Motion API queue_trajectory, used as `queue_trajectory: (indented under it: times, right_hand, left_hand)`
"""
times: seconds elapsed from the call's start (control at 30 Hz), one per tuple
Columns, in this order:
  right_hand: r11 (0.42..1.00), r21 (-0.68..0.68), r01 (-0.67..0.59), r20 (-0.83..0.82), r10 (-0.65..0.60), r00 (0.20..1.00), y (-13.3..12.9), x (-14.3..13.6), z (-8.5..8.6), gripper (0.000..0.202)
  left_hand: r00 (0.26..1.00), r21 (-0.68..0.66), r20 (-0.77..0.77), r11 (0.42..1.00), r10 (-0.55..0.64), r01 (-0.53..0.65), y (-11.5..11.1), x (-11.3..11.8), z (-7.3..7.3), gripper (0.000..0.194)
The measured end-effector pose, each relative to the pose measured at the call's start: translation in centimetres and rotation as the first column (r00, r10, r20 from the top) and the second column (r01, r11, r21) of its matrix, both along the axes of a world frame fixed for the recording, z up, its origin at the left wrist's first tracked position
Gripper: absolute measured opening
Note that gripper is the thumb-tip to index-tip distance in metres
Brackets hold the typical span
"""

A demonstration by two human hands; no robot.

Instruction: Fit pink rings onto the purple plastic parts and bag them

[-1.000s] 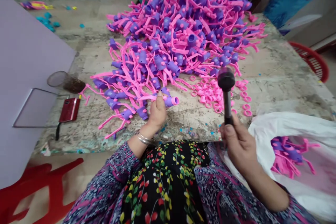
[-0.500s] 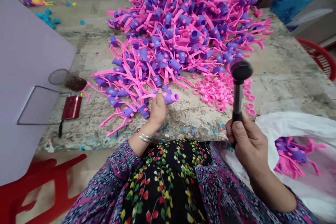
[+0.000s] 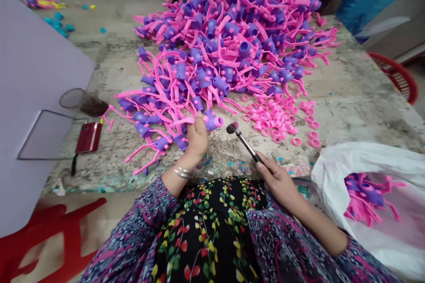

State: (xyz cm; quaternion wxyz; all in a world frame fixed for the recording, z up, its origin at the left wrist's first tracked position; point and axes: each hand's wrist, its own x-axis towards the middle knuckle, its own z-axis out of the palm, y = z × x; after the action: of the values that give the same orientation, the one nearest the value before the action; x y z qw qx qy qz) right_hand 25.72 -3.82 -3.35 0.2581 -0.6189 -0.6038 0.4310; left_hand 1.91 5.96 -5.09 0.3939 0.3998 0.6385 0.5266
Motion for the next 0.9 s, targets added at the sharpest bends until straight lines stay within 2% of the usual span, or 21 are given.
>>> queue_trajectory:
  times: [0.07, 0.13, 0.3, 0.4, 0.63, 0.8, 0.9]
  right_hand:
    - [0.999, -0.043, 0.019, 0.029, -0.018, 0.999, -0.3, 0.3, -1.3, 0.055]
    - [0.999, -0.026, 0.041, 0.092, -0.038, 0.995, -0.5, 0.7, -1.9, 0.056]
    - [0.995, -0.026, -0.092, 0.349, 0.095, 0.932, -0.3, 1.1, -1.8, 0.053]
    - [0.987, -0.065, -0.147, 0.466, 0.160, 0.870, -0.3, 0.8, -1.7, 0.052]
    - [0.966, -0.101, -0.236, 0.551, 0.252, 0.796, -0.2, 0.9, -1.7, 0.053]
    - [0.961, -0.114, -0.253, 0.528, 0.274, 0.804, -0.1, 1.9, -1.8, 0.052]
    - [0.965, -0.096, -0.246, 0.441, 0.263, 0.858, -0.2, 2.2, -1.8, 0.050]
  left_hand:
    - [0.997, 0.027, -0.072, 0.999, -0.017, 0.019, -0.3, -0.3, 0.2, 0.049]
    - [0.987, 0.056, -0.159, 0.998, -0.029, 0.039, -0.7, -0.4, 0.3, 0.050]
    - [0.930, 0.114, -0.364, 0.989, -0.045, 0.092, -1.7, -0.1, 1.0, 0.042]
    - [0.908, 0.180, -0.417, 0.974, -0.049, 0.135, -2.5, -0.1, 1.8, 0.042]
    - [0.922, 0.308, -0.388, 0.942, -0.007, 0.136, -4.6, -0.4, 3.6, 0.045]
    - [0.944, 0.324, -0.329, 0.938, -0.010, 0.123, -5.7, -0.6, 3.7, 0.048]
    - [0.957, 0.343, -0.288, 0.936, 0.031, 0.073, -6.0, -0.7, 3.7, 0.050]
